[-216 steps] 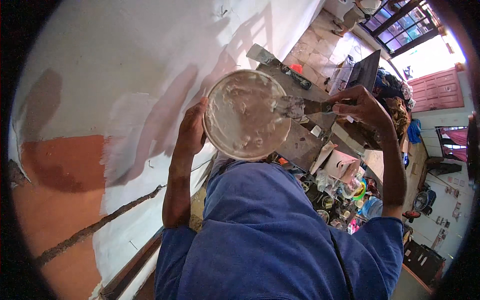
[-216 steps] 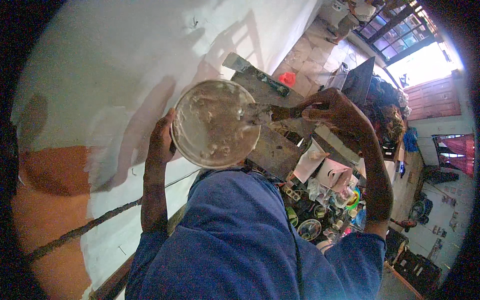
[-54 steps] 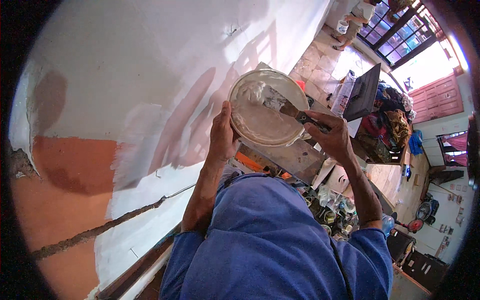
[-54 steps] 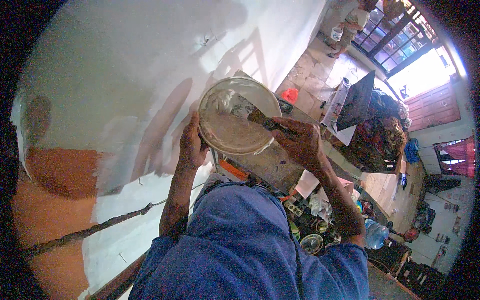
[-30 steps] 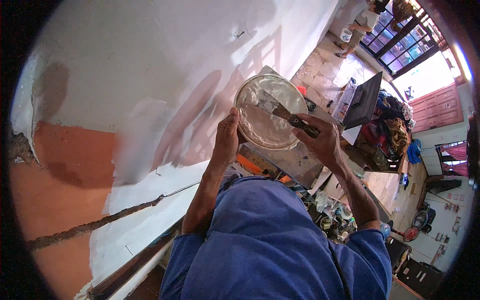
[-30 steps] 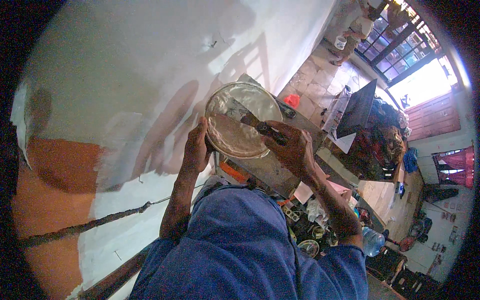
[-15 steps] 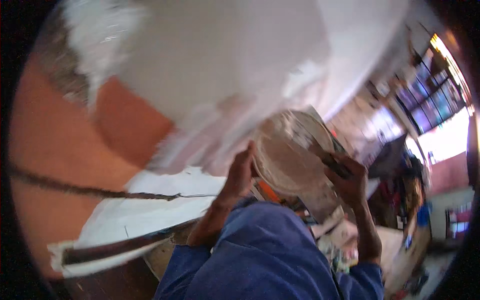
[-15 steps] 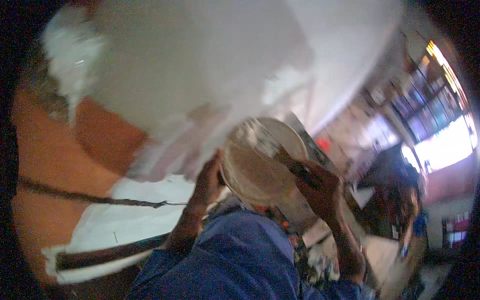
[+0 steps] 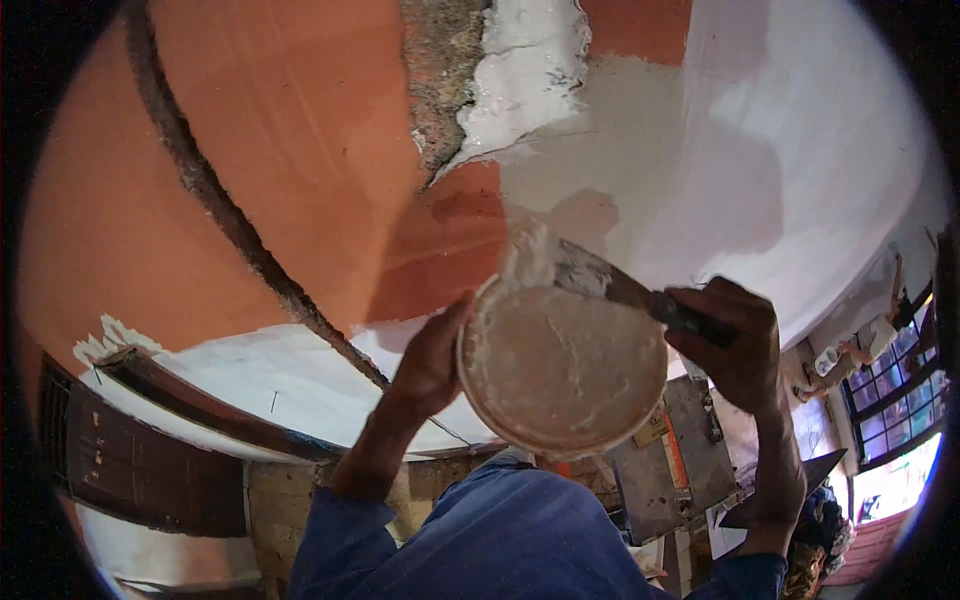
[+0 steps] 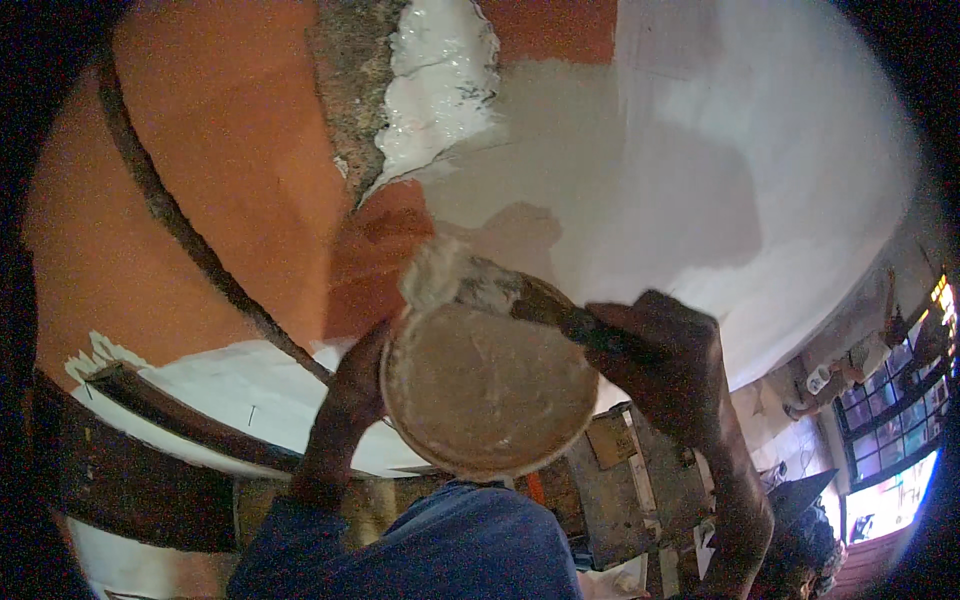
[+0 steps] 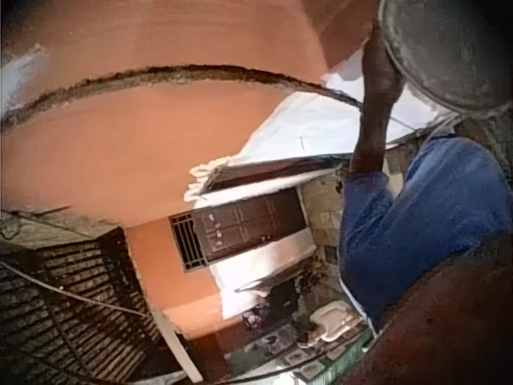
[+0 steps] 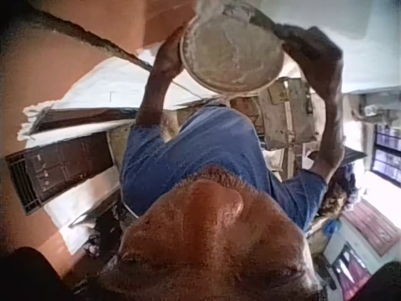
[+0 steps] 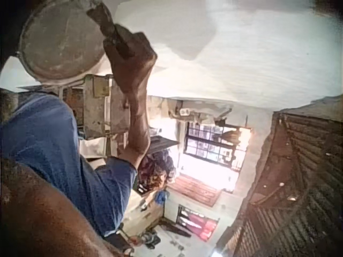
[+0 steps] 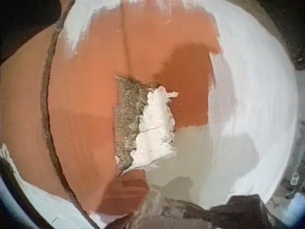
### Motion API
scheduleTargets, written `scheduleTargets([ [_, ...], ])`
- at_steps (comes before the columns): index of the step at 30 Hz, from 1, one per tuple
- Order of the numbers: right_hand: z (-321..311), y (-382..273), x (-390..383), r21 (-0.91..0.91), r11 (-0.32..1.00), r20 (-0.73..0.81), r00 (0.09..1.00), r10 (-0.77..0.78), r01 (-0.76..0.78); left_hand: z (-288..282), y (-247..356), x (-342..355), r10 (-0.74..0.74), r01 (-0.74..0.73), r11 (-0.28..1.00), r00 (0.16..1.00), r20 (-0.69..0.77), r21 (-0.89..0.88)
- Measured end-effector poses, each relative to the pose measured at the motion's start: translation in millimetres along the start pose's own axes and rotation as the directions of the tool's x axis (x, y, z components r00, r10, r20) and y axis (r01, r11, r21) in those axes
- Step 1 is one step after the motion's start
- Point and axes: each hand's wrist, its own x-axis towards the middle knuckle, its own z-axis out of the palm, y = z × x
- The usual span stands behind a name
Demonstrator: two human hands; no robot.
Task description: The person applies plaster to the wall using a putty knife and mixes and scrapes plaster on a lid using two putty knives.
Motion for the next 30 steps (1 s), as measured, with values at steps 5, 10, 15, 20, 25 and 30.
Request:
scheduleTargets([
  [5,-3,-2,51,0.067,0.994,0.005,0.996,-0.087,0.087,-9,38,-2,-0.113,0.082,0.972,0.985,-0.132,-0.22],
  [10,-5,0,89,0.248,0.969,0.095,0.995,-0.012,-0.012,-15,50,-1,-0.052,0.036,0.997,0.958,-0.281,-0.061],
  [15,2,9,117,0.452,0.865,0.264,0.959,0.101,-0.216,-26,55,2,0.054,-0.043,0.998,0.95,-0.308,0.043],
  [20,4,22,144,0.449,0.877,0.201,0.976,0.086,-0.17,-26,59,7,0.061,-0.074,0.997,0.954,-0.293,-0.032],
  [25,-11,25,145,0.389,0.909,0.195,0.978,0.08,-0.152,-31,61,11,0.104,-0.117,0.992,0.962,-0.253,-0.035],
  [30,-33,32,132,0.349,0.926,0.139,0.985,0.102,-0.145,-41,56,14,0.129,-0.121,0.991,0.975,-0.181,0.053],
])
